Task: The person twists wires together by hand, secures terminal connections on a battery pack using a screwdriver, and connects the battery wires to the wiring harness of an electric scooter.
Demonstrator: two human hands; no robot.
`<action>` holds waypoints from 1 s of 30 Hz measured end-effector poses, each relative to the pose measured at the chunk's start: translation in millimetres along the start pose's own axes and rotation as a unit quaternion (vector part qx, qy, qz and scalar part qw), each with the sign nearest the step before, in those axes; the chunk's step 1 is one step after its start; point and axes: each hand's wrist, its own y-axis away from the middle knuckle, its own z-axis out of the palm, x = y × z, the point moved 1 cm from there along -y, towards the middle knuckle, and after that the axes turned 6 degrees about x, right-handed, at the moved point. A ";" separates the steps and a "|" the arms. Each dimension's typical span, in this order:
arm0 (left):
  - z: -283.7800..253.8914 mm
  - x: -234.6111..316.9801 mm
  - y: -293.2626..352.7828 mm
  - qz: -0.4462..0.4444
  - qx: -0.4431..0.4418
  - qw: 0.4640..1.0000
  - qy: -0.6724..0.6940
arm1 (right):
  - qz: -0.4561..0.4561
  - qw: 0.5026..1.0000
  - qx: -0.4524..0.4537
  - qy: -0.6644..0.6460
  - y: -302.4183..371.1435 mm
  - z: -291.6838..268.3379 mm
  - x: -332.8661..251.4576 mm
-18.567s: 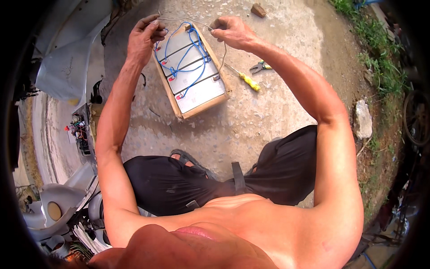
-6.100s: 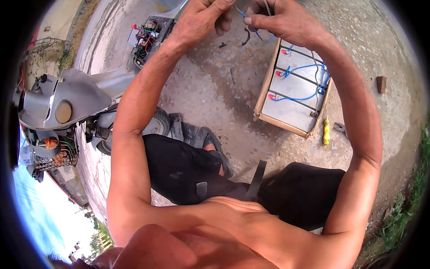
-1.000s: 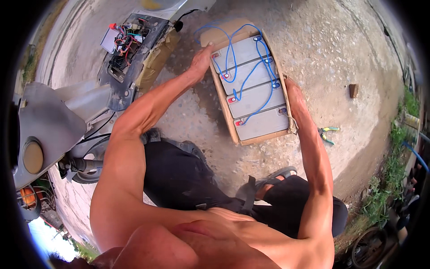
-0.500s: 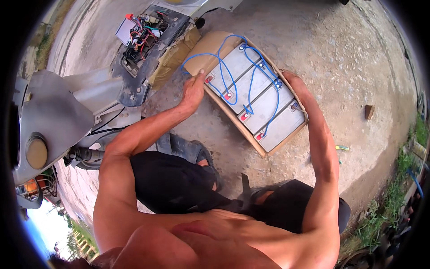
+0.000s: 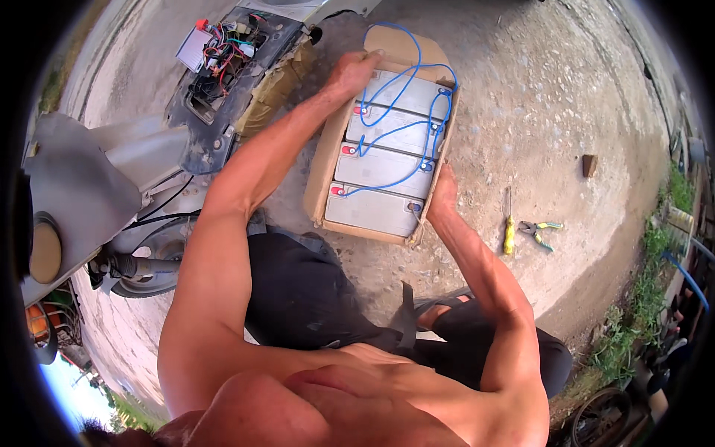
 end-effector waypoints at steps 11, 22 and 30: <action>-85.5 42.3 127.1 0.337 0.122 0.925 -0.126 | -0.373 0.639 -0.078 0.668 -23.6 47.1 -237.3; -156.8 94.6 175.4 0.244 0.143 0.948 0.146 | -0.561 0.636 -0.417 0.327 123.1 194.7 -219.1; -214.1 62.4 158.7 0.178 0.391 0.896 -0.112 | -0.586 0.673 -0.314 0.325 97.2 181.4 -224.8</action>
